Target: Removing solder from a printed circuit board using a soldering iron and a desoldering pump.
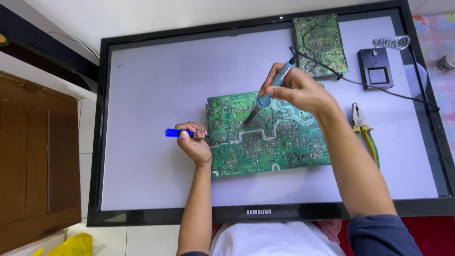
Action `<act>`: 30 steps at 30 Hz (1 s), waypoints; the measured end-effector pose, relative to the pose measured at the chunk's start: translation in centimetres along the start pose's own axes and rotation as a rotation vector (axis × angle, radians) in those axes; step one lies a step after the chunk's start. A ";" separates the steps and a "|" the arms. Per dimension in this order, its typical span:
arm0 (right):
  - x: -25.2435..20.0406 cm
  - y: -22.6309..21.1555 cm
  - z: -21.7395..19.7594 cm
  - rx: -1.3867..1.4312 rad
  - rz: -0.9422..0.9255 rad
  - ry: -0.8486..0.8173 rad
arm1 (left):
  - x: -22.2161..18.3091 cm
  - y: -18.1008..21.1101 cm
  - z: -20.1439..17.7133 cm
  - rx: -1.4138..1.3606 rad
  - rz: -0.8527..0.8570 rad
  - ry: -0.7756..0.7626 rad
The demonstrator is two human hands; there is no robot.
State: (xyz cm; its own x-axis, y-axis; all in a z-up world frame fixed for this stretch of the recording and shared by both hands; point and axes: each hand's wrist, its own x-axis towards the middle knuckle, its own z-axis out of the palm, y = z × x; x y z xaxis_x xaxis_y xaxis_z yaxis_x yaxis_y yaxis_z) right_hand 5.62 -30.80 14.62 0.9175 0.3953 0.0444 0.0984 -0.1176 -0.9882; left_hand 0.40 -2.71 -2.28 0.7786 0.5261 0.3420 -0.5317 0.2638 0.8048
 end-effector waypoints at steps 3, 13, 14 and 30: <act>-0.1 0.7 0.8 -0.023 -0.053 0.049 | 0.0 -0.4 -0.2 0.002 0.014 -0.003; -3.0 3.0 4.5 -0.298 -0.258 0.323 | -0.1 -0.2 -0.4 0.008 0.011 -0.010; -3.6 3.0 4.9 -0.292 -0.293 0.368 | 0.0 -0.2 -0.4 0.015 0.013 -0.019; -11.0 7.5 8.6 -0.034 -0.165 0.810 | -0.2 0.3 -0.1 0.016 0.013 -0.038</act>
State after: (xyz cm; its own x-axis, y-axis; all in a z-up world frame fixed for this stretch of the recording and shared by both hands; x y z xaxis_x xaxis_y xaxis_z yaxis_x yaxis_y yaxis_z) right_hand -7.10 -28.21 5.44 0.8826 -0.3672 0.2935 0.2558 -0.1485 -0.9553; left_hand 0.08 -2.63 -2.19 0.7843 0.4978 0.3703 -0.5363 0.2439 0.8080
